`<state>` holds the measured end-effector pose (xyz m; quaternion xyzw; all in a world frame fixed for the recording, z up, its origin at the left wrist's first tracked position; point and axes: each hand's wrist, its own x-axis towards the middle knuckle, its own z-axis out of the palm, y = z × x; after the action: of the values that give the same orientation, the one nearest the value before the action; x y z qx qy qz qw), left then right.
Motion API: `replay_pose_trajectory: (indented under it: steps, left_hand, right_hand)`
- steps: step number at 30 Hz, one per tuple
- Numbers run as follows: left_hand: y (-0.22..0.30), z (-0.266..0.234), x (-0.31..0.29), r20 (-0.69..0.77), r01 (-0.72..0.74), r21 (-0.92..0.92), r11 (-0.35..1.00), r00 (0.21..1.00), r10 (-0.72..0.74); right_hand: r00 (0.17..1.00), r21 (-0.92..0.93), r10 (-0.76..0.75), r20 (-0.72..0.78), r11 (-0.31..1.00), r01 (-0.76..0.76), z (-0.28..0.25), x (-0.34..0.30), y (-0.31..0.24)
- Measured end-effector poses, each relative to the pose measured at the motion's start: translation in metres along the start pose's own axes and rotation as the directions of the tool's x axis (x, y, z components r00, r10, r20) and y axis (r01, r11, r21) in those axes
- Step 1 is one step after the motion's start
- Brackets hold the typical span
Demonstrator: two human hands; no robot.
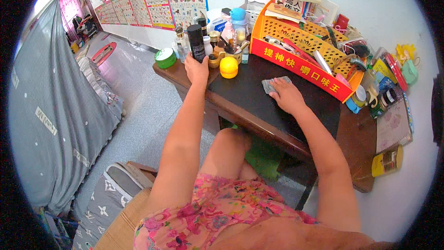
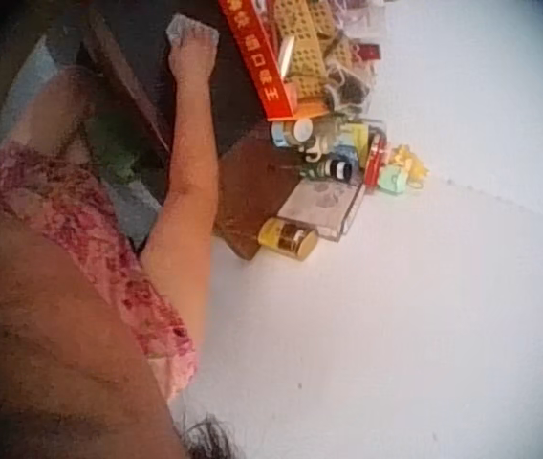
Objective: The person organizes various items on a desk by picking them up, wipes the surface with a cloth, and rearranges bottles, jars, and containers.
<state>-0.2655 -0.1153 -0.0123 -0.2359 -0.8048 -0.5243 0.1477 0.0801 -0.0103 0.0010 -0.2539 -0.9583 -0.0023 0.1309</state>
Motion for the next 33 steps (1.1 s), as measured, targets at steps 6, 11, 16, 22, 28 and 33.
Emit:
replay_pose_trajectory:
  steps: [6,11,16,22,28,33]
  left_hand:
    - [-0.02,-0.011,0.011,-0.016,0.014,-0.061,0.998,1.0,-0.015]
    - [-0.018,-0.021,-0.02,-0.07,-0.232,-0.253,0.939,0.973,0.221]
    - [0.027,-0.087,-0.091,0.214,-0.164,-0.489,0.857,0.93,0.3]
    - [0.108,-0.072,-0.173,0.3,-0.362,-0.581,0.729,0.737,0.606]
    - [0.183,-0.064,-0.23,0.42,-0.414,-0.652,0.635,0.501,0.757]
    - [0.157,-0.041,-0.229,0.474,-0.542,-0.49,0.683,0.492,0.73]
  right_hand:
    - [0.993,-0.012,0.03,-0.114,0.999,-0.032,0.016,0.019,-0.002]
    - [0.983,0.038,0.007,-0.181,0.999,0.0,0.004,-0.007,-0.013]
    - [0.995,0.382,0.044,-0.088,0.924,-0.007,-0.006,-0.014,-0.061]
    - [0.952,0.784,0.208,-0.225,0.618,0.051,-0.047,-0.057,-0.09]
    - [0.774,0.714,0.549,-0.315,0.675,-0.188,-0.069,-0.123,-0.042]
    - [0.419,0.631,0.763,-0.492,0.644,-0.432,-0.115,-0.173,0.057]
